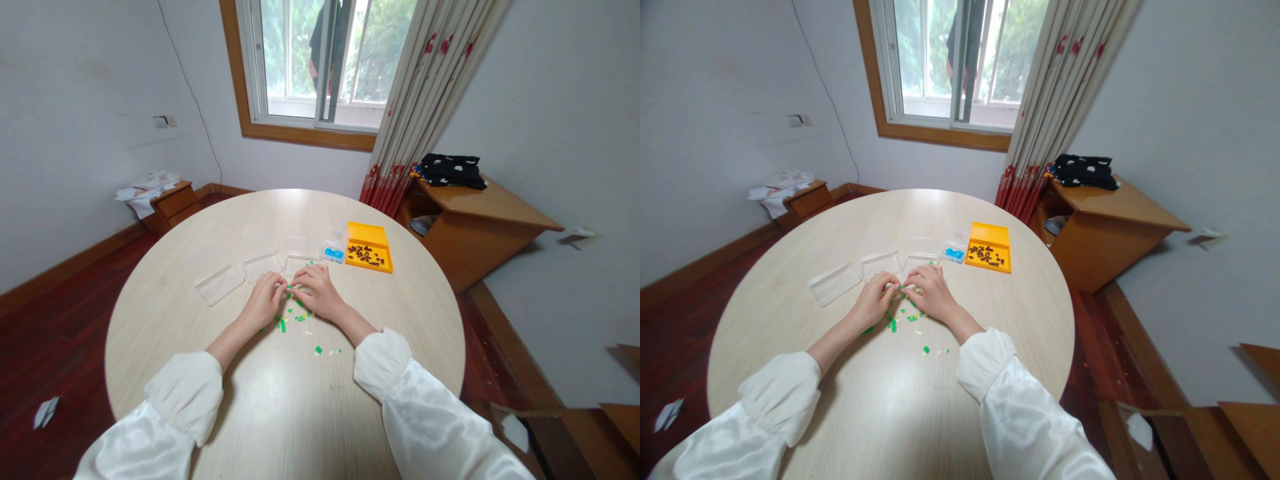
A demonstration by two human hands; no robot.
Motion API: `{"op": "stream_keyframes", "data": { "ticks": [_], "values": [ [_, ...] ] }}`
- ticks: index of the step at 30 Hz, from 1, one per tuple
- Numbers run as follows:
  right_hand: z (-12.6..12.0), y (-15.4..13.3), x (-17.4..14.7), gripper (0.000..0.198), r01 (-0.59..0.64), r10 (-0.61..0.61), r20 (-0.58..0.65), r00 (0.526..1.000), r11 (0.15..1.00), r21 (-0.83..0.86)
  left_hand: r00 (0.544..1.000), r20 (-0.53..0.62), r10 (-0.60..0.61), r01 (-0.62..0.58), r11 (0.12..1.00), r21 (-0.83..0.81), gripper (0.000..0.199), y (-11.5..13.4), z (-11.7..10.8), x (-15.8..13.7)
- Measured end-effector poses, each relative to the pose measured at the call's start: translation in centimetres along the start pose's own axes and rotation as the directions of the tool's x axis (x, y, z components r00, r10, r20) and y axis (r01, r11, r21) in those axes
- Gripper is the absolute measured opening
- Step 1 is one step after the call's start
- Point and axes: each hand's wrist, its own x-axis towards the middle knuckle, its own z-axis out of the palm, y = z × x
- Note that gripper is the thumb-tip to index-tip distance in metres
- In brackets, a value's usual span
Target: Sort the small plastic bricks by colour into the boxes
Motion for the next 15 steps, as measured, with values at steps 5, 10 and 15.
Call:
{"op": "stream_keyframes", "data": {
  "ticks": [5, 10, 15],
  "values": [
    [-0.1, -0.1, 0.0, 0.008, 0.008, -0.008, -0.009, 1.000, 1.000, -0.002, 1.000, 0.000, 0.002, -0.002, 1.000, -0.010, 0.011, 0.0, 0.1, 0.1],
    [-0.1, -0.2, 0.1, 0.006, 0.013, -0.014, -0.039, 0.999, 1.000, -0.014, 1.000, -0.016, 0.000, 0.000, 1.000, 0.020, 0.011, -0.1, 0.1, 0.0],
    [-0.4, 1.3, 0.1, 0.007, -0.171, 0.147, -0.215, 0.966, 0.981, -0.095, 0.999, 0.037, 0.015, -0.019, 0.994, 0.105, 0.009, -0.5, 0.0, -0.1]
  ]
}}
